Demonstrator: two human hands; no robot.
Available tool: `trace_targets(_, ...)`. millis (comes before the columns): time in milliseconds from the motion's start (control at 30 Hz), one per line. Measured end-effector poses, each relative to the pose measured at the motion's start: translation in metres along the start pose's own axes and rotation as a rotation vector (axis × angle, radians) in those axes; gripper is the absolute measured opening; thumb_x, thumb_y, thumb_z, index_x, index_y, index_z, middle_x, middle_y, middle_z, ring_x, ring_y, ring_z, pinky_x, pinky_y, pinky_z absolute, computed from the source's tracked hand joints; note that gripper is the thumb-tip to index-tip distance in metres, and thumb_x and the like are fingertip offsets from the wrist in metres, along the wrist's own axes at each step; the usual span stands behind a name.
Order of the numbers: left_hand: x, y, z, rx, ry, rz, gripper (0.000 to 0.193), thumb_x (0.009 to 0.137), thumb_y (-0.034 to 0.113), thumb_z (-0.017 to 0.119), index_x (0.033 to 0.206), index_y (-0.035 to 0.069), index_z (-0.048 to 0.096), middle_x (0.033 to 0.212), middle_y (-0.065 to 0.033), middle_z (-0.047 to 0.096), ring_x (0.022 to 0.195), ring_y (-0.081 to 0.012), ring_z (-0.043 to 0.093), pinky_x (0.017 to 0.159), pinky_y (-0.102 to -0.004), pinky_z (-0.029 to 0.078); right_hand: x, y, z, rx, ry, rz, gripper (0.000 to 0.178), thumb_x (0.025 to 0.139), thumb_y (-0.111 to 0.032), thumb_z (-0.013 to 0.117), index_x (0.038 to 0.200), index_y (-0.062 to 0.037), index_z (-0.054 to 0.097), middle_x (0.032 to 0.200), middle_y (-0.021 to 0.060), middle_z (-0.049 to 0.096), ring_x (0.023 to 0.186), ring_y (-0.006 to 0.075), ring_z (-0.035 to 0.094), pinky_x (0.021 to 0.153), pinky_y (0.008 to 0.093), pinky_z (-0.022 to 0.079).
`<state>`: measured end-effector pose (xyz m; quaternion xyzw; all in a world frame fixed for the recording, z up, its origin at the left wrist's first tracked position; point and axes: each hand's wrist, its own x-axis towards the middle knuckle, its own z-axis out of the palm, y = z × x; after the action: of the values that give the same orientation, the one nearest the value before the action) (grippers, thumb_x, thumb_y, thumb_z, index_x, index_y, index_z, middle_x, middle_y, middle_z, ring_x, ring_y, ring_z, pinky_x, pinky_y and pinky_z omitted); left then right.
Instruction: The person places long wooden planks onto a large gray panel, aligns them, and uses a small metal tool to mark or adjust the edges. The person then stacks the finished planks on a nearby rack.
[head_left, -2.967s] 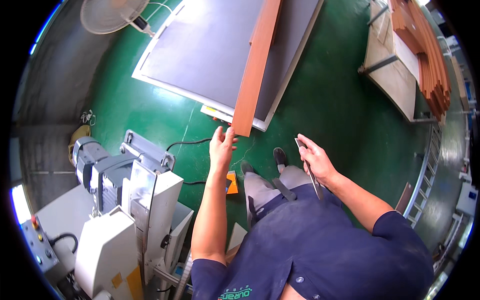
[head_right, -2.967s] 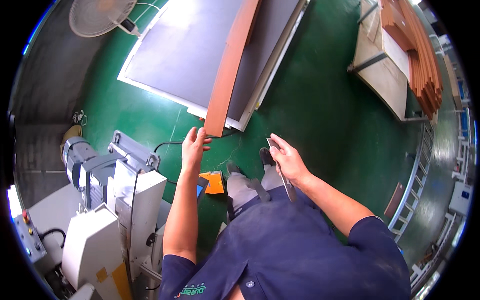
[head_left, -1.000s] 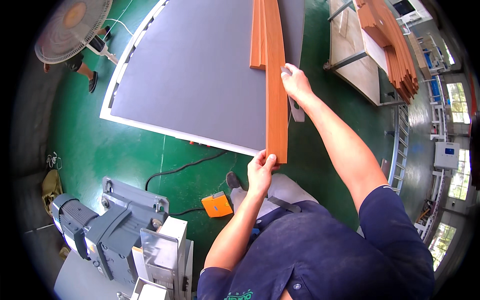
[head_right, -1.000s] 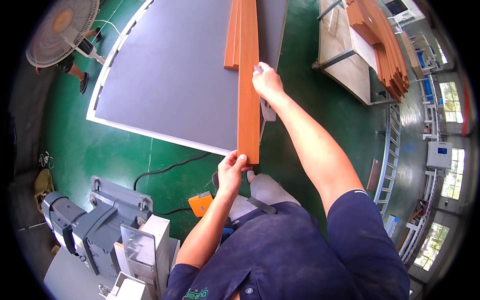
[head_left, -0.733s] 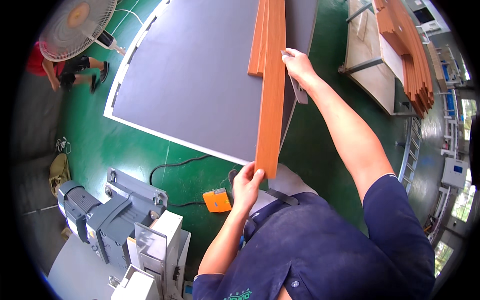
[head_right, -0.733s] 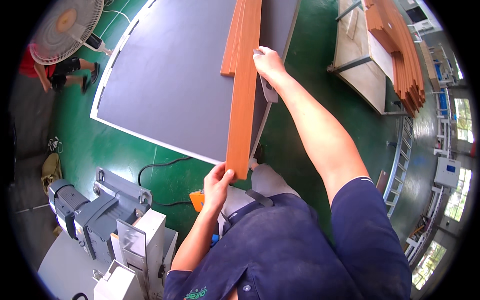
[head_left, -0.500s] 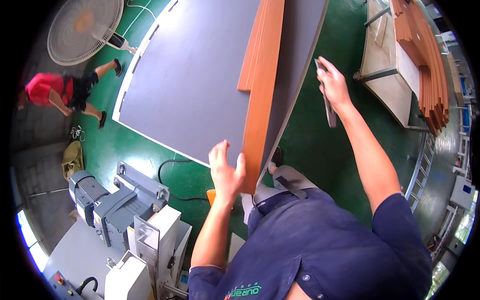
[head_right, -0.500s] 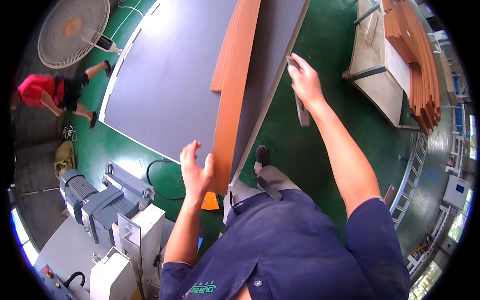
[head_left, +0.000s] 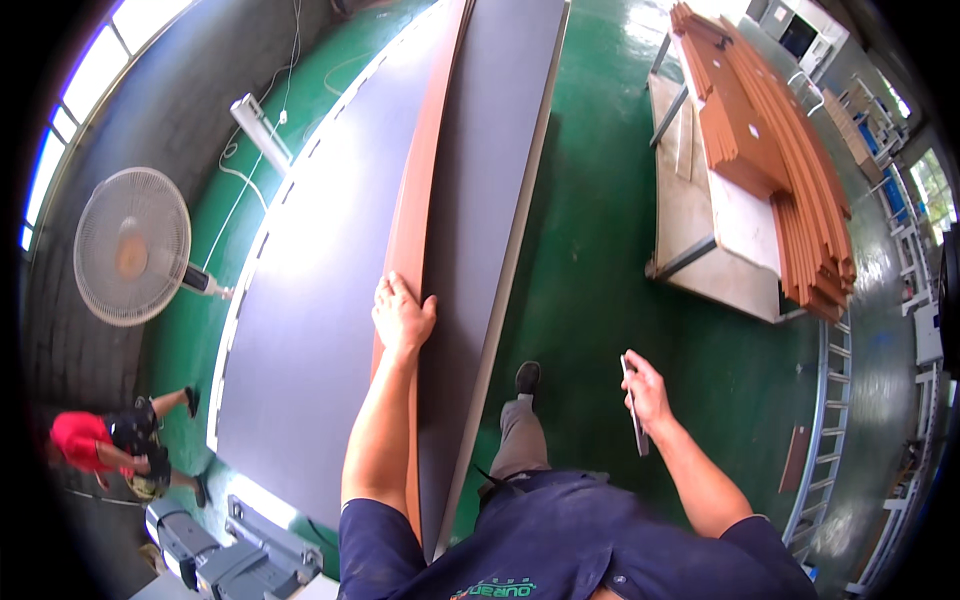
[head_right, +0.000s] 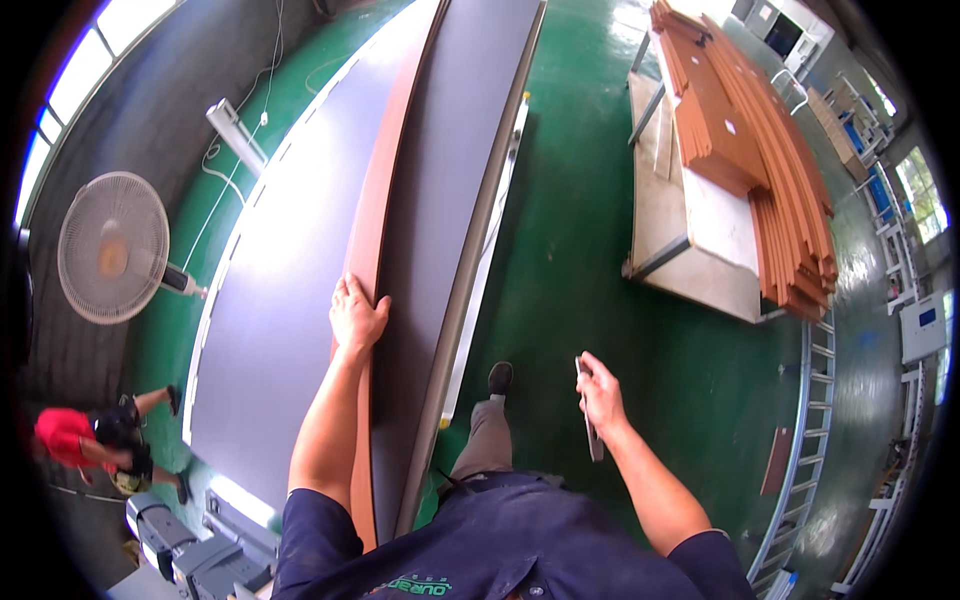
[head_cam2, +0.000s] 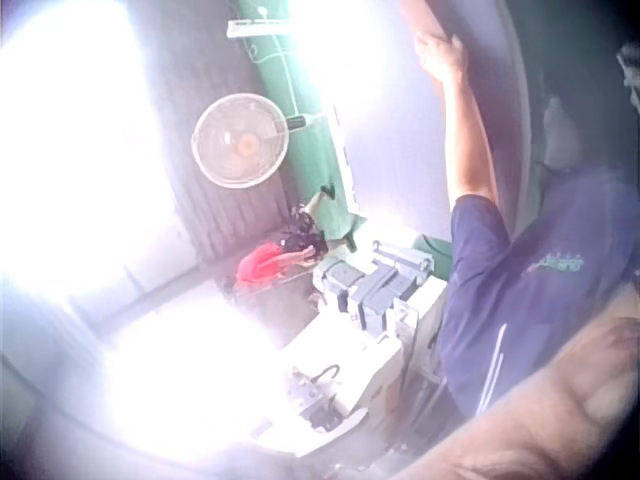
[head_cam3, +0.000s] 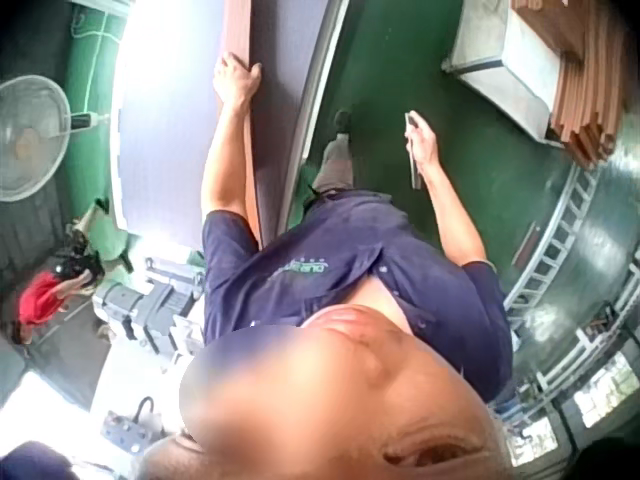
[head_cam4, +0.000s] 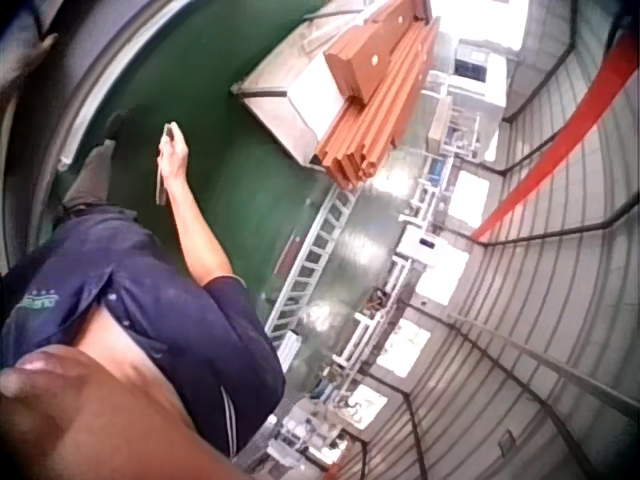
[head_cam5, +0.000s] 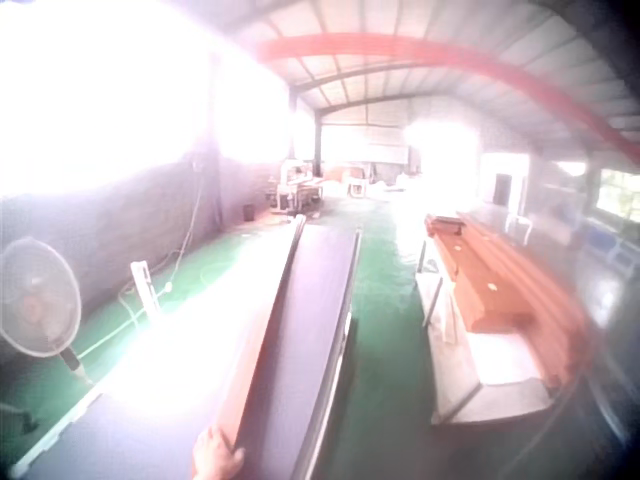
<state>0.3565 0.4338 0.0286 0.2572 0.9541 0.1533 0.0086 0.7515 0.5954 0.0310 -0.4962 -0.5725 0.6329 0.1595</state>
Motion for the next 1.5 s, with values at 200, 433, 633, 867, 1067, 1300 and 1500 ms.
trace_targets(200, 0.156, 0.062, 0.016, 0.033, -0.116, -0.125, 0.091, 0.078, 0.040, 0.072, 0.147, 0.000, 0.029, 0.146, -0.0210, 0.039, 0.134, -0.0350, 0.039, 0.107, -0.0456, 0.037, 0.110, -0.027, -0.019, -0.101, -0.067, 0.071, 0.048, 0.093, -0.011, 0.053, 0.140, -0.0025, 0.047, 0.082, 0.0003, 0.058, 0.059, 0.0065, 0.049, 0.053, 0.0241, 0.042)
trace_targets(433, 0.331, 0.114, 0.041, 0.082, -0.167, -0.299, 0.098, 0.073, 0.034, 0.075, 0.149, 0.002, 0.022, 0.137, -0.0199, 0.046, 0.128, -0.0359, 0.045, 0.105, -0.0435, 0.041, 0.205, -0.058, -0.087, -0.054, 0.073, 0.091, 0.048, 0.090, -0.009, 0.057, 0.137, -0.0025, 0.050, 0.088, 0.0036, 0.061, 0.065, 0.0073, 0.053, 0.053, 0.0239, 0.043)
trace_targets(633, 0.357, 0.105, 0.069, -0.002, -0.071, -0.145, 0.087, 0.071, 0.028, 0.072, 0.140, -0.006, 0.031, 0.129, -0.0251, 0.050, 0.125, -0.0397, 0.046, 0.107, -0.0434, 0.038, 0.344, -0.103, -0.139, -0.021, 0.092, 0.135, 0.047, 0.090, -0.008, 0.057, 0.137, -0.0027, 0.051, 0.077, 0.0008, 0.057, 0.056, 0.0061, 0.048, 0.047, 0.0242, 0.040)
trace_targets(867, 0.238, 0.115, 0.064, 0.008, -0.159, -0.194, 0.093, 0.071, 0.029, 0.075, 0.142, -0.009, 0.028, 0.138, -0.0285, 0.044, 0.131, -0.0419, 0.041, 0.111, -0.0440, 0.034, 0.593, -0.170, -0.152, -0.137, -0.121, -0.176, 0.049, 0.092, -0.009, 0.054, 0.141, -0.0038, 0.045, 0.073, -0.0024, 0.050, 0.050, 0.0053, 0.041, 0.043, 0.0235, 0.034)
trace_targets(1067, 0.293, 0.171, 0.062, 0.035, -0.295, -0.511, 0.113, 0.066, 0.044, 0.076, 0.146, -0.011, 0.017, 0.147, -0.0313, 0.033, 0.139, -0.0407, 0.031, 0.115, -0.0425, 0.028, 0.732, -0.308, -0.140, -0.113, -0.174, -0.042, 0.048, 0.091, -0.008, 0.056, 0.137, 0.0033, 0.048, 0.114, 0.0101, 0.065, 0.096, 0.0108, 0.060, 0.082, 0.0242, 0.048)
trace_targets(1300, 0.719, 0.326, 0.134, 0.131, -0.109, -0.441, 0.106, 0.067, 0.048, 0.076, 0.145, -0.005, 0.028, 0.142, -0.0262, 0.043, 0.132, -0.0362, 0.043, 0.106, -0.0433, 0.040, 0.892, -0.364, -0.128, -0.164, -0.200, -0.061, 0.048, 0.092, -0.010, 0.057, 0.137, 0.0022, 0.048, 0.116, 0.0123, 0.065, 0.096, 0.0150, 0.062, 0.083, 0.0282, 0.050)
trace_targets(1500, 0.966, 0.410, 0.189, 0.093, -0.085, -0.443, 0.102, 0.067, 0.038, 0.078, 0.146, -0.004, 0.028, 0.139, -0.0228, 0.048, 0.130, -0.0336, 0.046, 0.106, -0.0395, 0.041, 0.992, -0.466, -0.164, -0.106, -0.095, -0.027, 0.047, 0.092, -0.012, 0.056, 0.137, -0.0011, 0.050, 0.083, 0.0018, 0.058, 0.060, 0.0070, 0.048, 0.051, 0.0247, 0.041)
